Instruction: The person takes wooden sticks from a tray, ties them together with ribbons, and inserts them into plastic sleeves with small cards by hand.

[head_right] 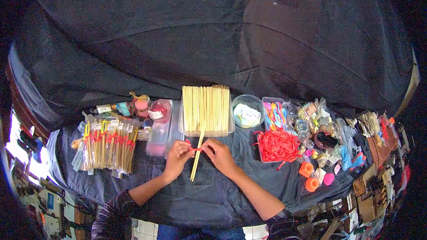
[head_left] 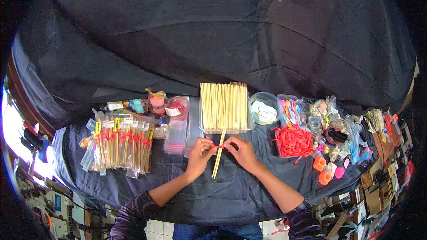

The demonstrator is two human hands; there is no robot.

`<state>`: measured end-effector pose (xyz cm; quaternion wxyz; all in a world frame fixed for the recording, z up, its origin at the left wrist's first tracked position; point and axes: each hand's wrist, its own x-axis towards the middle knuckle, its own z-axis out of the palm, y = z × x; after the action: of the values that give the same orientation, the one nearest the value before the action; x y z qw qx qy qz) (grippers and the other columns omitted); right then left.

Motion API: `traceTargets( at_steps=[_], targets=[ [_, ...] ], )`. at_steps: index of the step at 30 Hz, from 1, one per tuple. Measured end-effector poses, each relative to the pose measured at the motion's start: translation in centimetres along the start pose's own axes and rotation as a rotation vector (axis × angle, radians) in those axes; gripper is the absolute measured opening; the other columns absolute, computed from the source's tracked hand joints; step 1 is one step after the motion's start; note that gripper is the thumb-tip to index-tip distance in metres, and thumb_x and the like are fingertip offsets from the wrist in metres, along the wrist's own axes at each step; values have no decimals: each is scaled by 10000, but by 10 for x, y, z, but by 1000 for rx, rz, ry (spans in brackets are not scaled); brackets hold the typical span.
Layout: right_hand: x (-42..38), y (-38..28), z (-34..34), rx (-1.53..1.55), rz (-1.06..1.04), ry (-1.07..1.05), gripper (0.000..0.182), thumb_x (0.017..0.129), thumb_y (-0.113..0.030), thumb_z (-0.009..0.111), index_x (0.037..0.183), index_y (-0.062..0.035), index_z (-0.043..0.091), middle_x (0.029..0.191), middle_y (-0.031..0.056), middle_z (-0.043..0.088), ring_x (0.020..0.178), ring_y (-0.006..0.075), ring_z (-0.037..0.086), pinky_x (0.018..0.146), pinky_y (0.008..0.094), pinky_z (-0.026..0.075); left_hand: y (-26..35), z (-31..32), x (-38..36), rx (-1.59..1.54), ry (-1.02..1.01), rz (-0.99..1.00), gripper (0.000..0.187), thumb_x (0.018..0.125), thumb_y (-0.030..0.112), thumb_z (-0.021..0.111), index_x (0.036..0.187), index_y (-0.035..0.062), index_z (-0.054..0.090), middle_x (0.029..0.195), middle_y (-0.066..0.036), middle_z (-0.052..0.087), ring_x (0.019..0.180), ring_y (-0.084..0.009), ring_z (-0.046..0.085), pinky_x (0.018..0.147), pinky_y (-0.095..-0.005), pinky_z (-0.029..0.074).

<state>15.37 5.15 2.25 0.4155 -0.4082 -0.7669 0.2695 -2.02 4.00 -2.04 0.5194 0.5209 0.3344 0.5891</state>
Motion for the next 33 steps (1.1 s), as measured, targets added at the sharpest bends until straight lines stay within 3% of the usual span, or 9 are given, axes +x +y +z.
traceTargets(
  at_steps=[3, 7, 13, 15, 21, 23, 33],
  targets=[
    [0, 3, 2, -45, -141, 29, 62, 808, -49, 582, 830, 1, 553, 763, 93, 582, 677, 204, 576, 605, 285, 444, 1, 0, 0, 33, 8, 7, 247, 797, -85, 556, 983, 30, 441, 868, -57, 549, 831, -125, 571, 741, -251, 499],
    [-1, 4, 3, -46, -107, 24, 65, 809, -46, 579, 837, 0, 543, 759, 89, 579, 679, 180, 571, 610, 286, 445, -2, -2, 1, 56, -3, 28, 269, 795, -96, 550, 1001, 26, 427, 874, -60, 536, 837, -127, 568, 744, -248, 496],
    [1, 9, 0, 120, 76, -66, 61, 834, -47, 561, 838, 2, 524, 743, 49, 559, 672, 108, 553, 603, 254, 459, 2, 0, 1, 200, 4, 93, 267, 806, -64, 559, 1016, 21, 417, 841, -69, 547, 780, -116, 562, 687, -221, 460],
    [1, 11, 2, 333, 174, -96, 57, 846, -46, 551, 831, -4, 514, 750, 28, 547, 667, 84, 536, 595, 233, 466, 1, -1, 1, 234, 7, 116, 266, 807, -60, 561, 1018, 21, 422, 839, -67, 546, 778, -115, 560, 684, -222, 457],
    [4, 27, 0, 455, 237, -154, 60, 844, -40, 557, 845, -7, 507, 730, 22, 544, 648, 81, 527, 594, 236, 480, 16, -4, 2, 514, -21, 124, 242, 808, -39, 565, 1004, 9, 432, 860, -81, 544, 808, -124, 567, 711, -246, 463],
    [5, 29, -2, 482, 242, -167, 63, 845, -44, 556, 844, -7, 505, 726, 23, 544, 647, 81, 527, 588, 234, 474, 20, -4, 1, 648, -8, 230, 214, 791, -15, 574, 964, -13, 447, 848, -125, 544, 756, -180, 578, 675, -288, 470],
    [2, 21, -3, 398, 200, -160, 54, 848, -44, 547, 841, -21, 499, 674, 22, 535, 631, 77, 528, 564, 237, 438, 22, -7, 1, 716, -94, 232, 149, 773, -41, 551, 897, -5, 476, 843, -119, 495, 720, -187, 573, 636, -279, 458]
  ],
)
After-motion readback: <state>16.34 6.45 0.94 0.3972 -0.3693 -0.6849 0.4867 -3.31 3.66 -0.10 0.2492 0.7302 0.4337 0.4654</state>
